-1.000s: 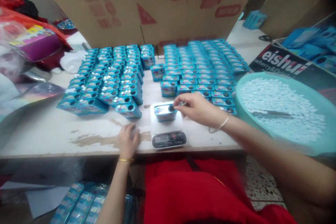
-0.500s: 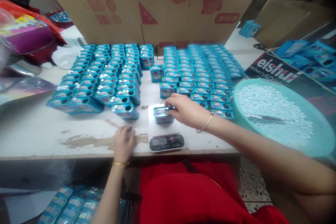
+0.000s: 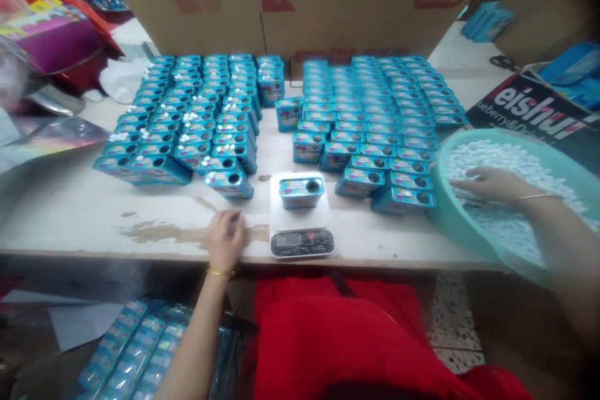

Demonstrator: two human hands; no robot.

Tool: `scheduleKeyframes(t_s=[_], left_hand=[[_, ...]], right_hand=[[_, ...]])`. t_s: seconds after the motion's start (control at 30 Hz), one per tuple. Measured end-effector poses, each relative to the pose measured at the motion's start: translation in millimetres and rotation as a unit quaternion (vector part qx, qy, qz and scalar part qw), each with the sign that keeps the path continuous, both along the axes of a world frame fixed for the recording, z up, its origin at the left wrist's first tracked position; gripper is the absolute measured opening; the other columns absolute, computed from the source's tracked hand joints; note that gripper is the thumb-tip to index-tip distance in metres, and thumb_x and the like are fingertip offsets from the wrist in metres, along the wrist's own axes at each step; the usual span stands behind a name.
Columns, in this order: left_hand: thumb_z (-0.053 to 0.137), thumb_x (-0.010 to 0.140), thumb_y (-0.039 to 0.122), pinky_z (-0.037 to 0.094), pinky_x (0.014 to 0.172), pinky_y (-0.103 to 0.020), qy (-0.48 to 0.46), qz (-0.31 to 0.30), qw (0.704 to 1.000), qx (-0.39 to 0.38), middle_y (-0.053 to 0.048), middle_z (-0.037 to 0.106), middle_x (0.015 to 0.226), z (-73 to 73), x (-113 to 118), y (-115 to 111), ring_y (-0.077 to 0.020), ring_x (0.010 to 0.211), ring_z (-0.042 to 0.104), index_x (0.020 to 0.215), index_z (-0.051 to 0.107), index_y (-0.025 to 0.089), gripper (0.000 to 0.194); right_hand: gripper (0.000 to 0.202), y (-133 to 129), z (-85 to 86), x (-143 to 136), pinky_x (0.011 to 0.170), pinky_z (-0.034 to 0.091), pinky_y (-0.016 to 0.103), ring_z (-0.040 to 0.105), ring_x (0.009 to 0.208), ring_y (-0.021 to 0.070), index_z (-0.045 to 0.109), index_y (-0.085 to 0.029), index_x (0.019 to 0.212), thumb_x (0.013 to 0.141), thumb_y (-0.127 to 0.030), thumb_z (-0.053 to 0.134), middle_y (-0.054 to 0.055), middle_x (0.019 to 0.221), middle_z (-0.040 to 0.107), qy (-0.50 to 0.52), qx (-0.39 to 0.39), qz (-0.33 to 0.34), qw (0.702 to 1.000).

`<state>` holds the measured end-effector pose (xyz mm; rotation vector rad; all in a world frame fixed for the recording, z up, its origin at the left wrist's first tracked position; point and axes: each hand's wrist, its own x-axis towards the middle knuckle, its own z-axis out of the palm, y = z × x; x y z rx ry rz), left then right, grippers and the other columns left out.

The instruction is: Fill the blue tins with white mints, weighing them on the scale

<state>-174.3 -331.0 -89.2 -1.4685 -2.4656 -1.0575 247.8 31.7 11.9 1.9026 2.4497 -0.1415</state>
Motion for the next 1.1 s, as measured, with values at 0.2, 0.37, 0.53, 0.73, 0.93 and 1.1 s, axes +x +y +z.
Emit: scheduleKeyframes(t_s=[0.2,0.37,0.53,0.73,0.93,1.1], left_hand=[[0.048,0.088,0.030,0.045,0.083,-0.034,0.014,-0.001,1.000,-0.010,-0.007,0.060,0.087,-0.4,-1,0,-0.0195,0.087,0.055,0.091,0.058,0.018,0.016],[0.049,0.089,0.029,0.046,0.082,-0.034,0.017,-0.005,1.000,-0.005,-0.007,0.060,0.087,2.0,0,1,-0.0195,0.087,0.055,0.092,0.058,0.017,0.015],[0.049,0.089,0.029,0.046,0.083,-0.034,0.006,-0.004,1.000,-0.004,-0.007,0.060,0.088,0.8,-1,0,-0.0195,0.087,0.055,0.092,0.058,0.018,0.015],[0.050,0.088,0.029,0.046,0.082,-0.035,0.008,-0.003,1.000,-0.003,-0.007,0.060,0.087,-0.8,-2,0,-0.0198,0.087,0.056,0.092,0.058,0.018,0.015],[0.050,0.087,0.029,0.046,0.083,-0.036,0.010,-0.005,1.000,-0.005,-0.007,0.060,0.088,-0.2,-3,0,-0.0203,0.087,0.056,0.093,0.059,0.018,0.015],[0.049,0.088,0.029,0.045,0.083,-0.036,0.003,-0.007,1.000,-0.001,-0.007,0.060,0.088,-1.7,-4,-1,-0.0203,0.087,0.055,0.092,0.058,0.019,0.015]], right_hand=[[0.035,-7,-11.5,7,0.071,0.039,0.032,0.055,0.075,0.0220,0.069,-0.011,0.096,0.078,-0.039,0.058,0.020,0.093,0.067,0.021,-0.076,-0.013,0.997],[0.011,0,-8.1,22,0.068,0.038,0.033,0.051,0.065,0.0203,0.070,-0.017,0.074,0.072,-0.024,0.061,0.015,0.077,0.067,0.028,-0.004,-0.040,0.999],[0.006,-6,6.2,20,0.069,0.039,0.034,0.049,0.061,0.0193,0.063,-0.021,0.059,0.064,-0.018,0.066,0.010,0.064,0.062,0.045,-0.002,-0.113,0.993],[0.015,-58,59.7,-55,0.065,0.041,0.032,0.050,0.059,0.0137,0.066,-0.014,0.083,0.074,-0.025,0.065,0.007,0.066,0.058,0.302,-0.055,-0.105,0.946],[0.020,-120,88.7,-167,0.056,0.040,0.025,0.049,0.055,0.0099,0.067,-0.014,0.079,0.076,-0.034,0.067,0.001,0.064,0.058,0.446,-0.235,0.149,0.851],[0.012,-142,73.5,-226,0.067,0.041,0.025,0.056,0.070,0.0124,0.067,-0.014,0.074,0.082,-0.016,0.057,0.003,0.075,0.066,0.381,-0.172,0.317,0.851]])
